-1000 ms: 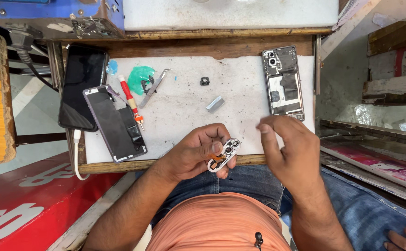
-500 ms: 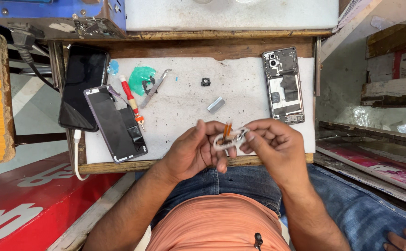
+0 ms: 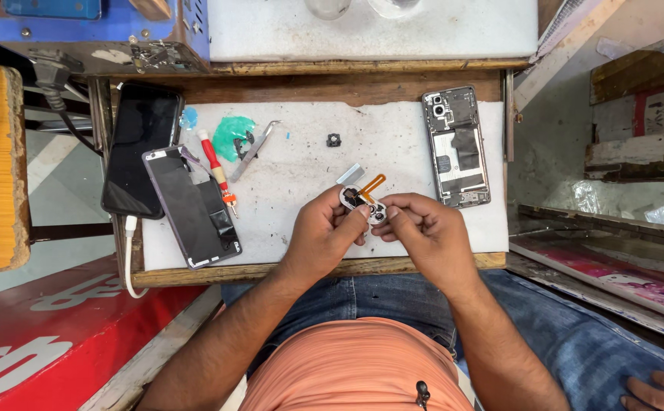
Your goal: The person handles a smartphone back cover and a camera module assembly. They use a small orange tool to scrape residue from the camera module and then use tweezers to remove small pieces. The person places the camera module on the table and picks up the back cover again.
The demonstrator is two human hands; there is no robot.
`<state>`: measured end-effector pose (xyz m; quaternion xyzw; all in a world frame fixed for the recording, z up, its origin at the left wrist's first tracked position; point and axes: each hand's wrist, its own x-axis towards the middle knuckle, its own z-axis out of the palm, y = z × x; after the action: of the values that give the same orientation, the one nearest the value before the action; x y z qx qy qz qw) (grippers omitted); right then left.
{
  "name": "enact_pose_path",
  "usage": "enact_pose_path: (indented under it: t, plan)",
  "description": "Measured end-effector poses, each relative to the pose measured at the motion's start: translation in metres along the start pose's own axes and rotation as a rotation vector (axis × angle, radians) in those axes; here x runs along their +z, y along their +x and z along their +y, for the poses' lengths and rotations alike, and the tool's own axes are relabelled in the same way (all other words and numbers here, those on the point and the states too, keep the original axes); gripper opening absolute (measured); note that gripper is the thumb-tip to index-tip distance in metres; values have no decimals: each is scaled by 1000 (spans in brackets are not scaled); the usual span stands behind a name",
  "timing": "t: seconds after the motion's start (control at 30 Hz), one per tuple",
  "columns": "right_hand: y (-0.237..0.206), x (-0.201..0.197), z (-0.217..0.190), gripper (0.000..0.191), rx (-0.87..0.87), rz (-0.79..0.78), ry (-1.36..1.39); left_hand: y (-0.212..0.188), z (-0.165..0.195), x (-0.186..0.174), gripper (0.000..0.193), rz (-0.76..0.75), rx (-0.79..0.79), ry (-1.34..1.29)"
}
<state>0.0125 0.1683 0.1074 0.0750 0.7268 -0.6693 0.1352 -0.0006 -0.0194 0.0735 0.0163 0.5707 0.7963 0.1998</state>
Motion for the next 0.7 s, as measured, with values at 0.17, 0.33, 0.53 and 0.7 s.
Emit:
enact_pose_path:
  t: [0.17, 0.33, 0.53, 0.7]
  plan:
    - [-3, 0, -7, 19, -124, 65, -333, -3, 5, 4, 11, 15, 16, 216]
    - [-2, 0, -12, 16, -139, 65, -425, -4, 10, 5, 13, -18, 42, 330]
    - [-4, 1, -5, 17, -156, 74, -403, -5, 10, 5, 14, -20, 73, 352]
    - [-3, 1, 2, 18, -127, 41, -245, -5, 12, 6, 15, 3, 38, 356]
